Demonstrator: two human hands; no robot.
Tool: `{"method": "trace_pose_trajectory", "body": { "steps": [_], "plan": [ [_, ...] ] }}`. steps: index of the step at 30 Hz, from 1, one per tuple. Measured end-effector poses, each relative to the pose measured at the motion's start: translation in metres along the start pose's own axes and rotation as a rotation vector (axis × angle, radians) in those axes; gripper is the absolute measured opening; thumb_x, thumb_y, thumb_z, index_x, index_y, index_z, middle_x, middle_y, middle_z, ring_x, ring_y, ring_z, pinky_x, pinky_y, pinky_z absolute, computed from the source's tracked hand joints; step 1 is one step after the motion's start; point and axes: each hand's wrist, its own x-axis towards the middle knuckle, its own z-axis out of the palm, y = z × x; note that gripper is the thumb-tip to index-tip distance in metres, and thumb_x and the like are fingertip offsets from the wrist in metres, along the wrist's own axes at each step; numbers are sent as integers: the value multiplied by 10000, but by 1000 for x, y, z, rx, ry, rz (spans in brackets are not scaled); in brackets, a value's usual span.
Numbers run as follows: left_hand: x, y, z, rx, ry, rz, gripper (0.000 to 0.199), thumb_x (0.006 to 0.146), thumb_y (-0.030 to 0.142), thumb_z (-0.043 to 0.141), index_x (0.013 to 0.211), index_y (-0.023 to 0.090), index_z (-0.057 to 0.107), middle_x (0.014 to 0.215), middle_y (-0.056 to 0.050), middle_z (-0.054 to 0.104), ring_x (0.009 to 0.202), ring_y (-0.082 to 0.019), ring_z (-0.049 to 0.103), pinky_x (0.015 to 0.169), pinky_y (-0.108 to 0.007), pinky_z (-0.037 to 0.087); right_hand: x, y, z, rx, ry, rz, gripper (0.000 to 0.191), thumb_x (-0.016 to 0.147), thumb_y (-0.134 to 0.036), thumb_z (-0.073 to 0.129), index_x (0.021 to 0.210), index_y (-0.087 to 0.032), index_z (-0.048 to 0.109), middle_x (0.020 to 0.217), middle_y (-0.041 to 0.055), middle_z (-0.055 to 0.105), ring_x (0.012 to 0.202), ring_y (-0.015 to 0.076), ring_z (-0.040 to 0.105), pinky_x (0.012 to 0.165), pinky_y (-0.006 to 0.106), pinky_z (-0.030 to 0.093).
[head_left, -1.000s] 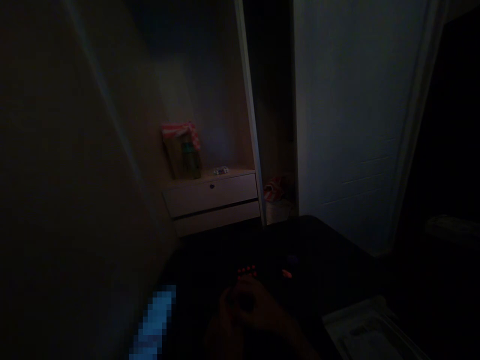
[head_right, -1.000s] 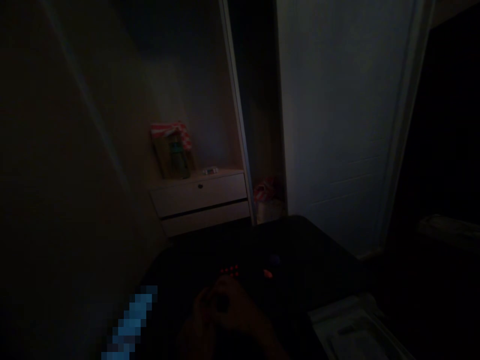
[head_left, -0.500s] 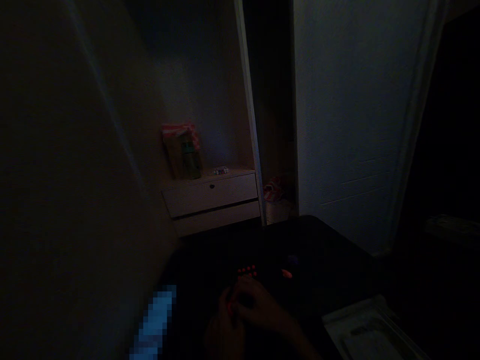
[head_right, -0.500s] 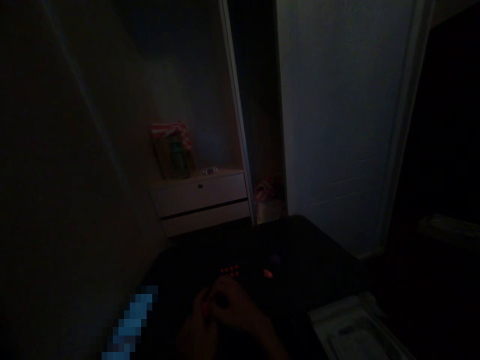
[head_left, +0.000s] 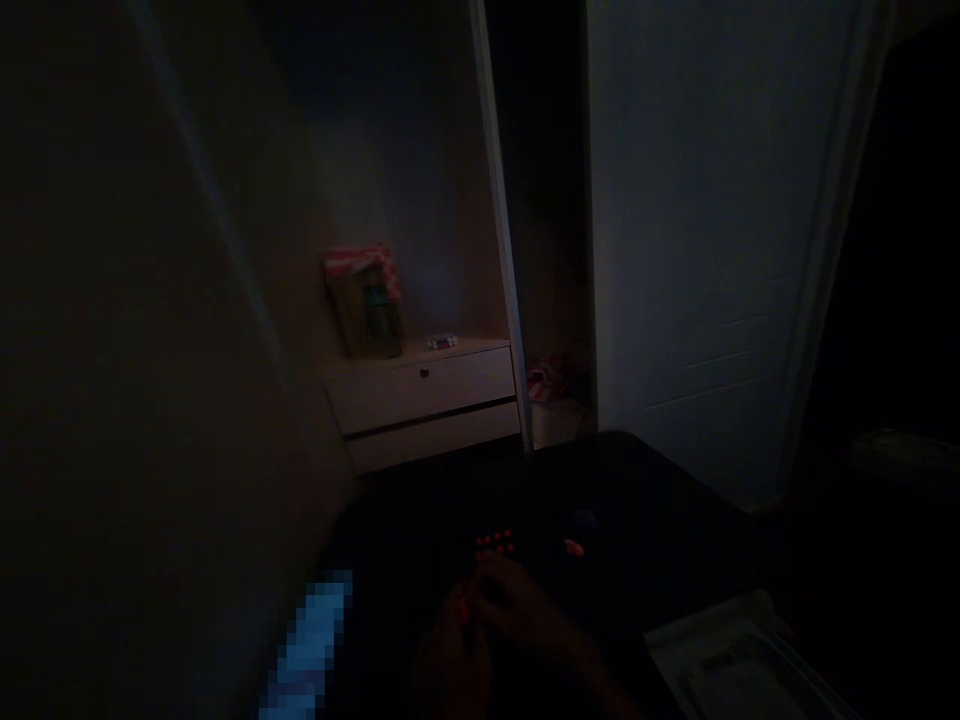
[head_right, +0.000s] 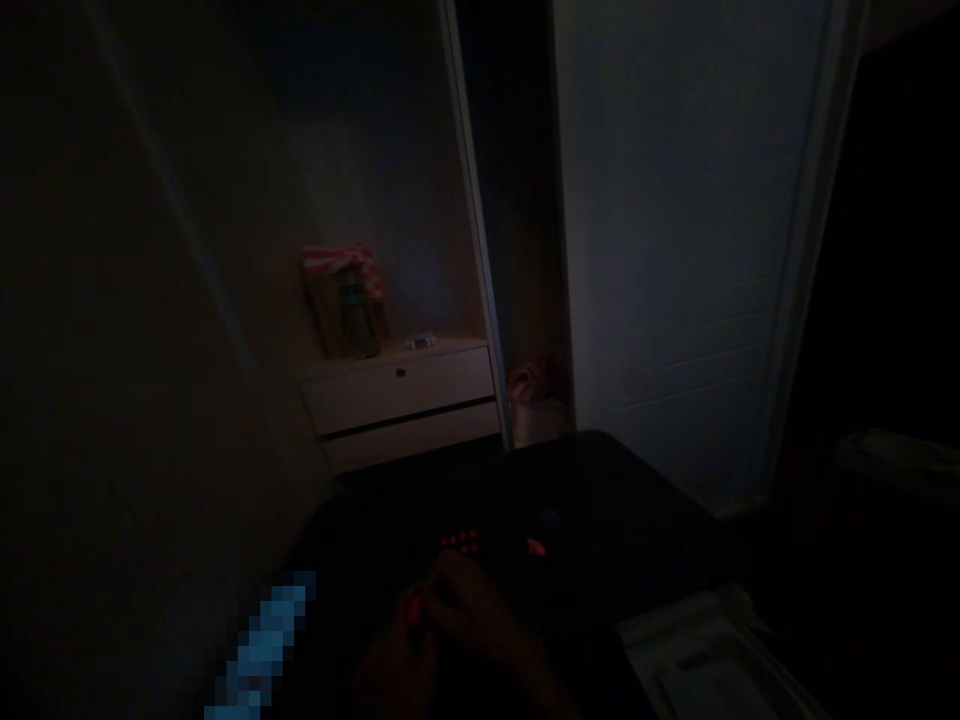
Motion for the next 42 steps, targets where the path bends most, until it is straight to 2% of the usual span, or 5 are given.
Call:
{"method": "trace_pose_trajectory", "body": {
  "steps": [7, 13, 31, 38, 42],
  "plan": [
    [-1, 0, 5, -23, 90, 43, 458, 996, 355, 346, 1327, 207, 626, 1317, -82, 710, 1081, -228, 722, 914, -332, 529, 4, -4, -1, -22, 107, 61, 101, 959, -211, 583, 900, -207, 664, 959, 33, 699, 901, 187, 643, 844, 308, 483],
    [1, -3, 9, 21, 124, 38, 434, 974, 311, 374, 1280, 203, 663, 1288, -82, 726, 1077, -231, 726, 921, -331, 538, 0, -13, -2, 18, 68, 63, 184, 967, -334, 637, 1098, -244, 728, 1099, 48, 754, 1042, 224, 677, 943, 341, 487],
    [1, 1, 4, -25, 87, 57, 475, 988, 397, 350, 1260, 196, 684, 1294, -75, 724, 1095, -239, 717, 934, -338, 535, 1, 0, -2, -52, 82, 36, 191, 978, -263, 584, 1008, -236, 771, 1038, 52, 784, 992, 222, 703, 924, 337, 497],
    [0, -3, 11, 19, 136, 103, 413, 970, 331, 404, 1230, 209, 701, 1257, -73, 742, 1052, -227, 731, 901, -325, 547, 4, -5, -2, -23, 83, 83, 125, 899, -175, 633, 885, -209, 753, 896, 22, 768, 844, 183, 708, 770, 269, 499],
    [0, -4, 10, 39, 141, 118, 396, 953, 318, 443, 1240, 222, 698, 1285, -71, 727, 1079, -229, 722, 924, -327, 542, 3, -5, 0, -48, 138, 117, 88, 880, -171, 644, 882, -202, 727, 911, 29, 757, 855, 188, 694, 787, 278, 499]
  ]
}}
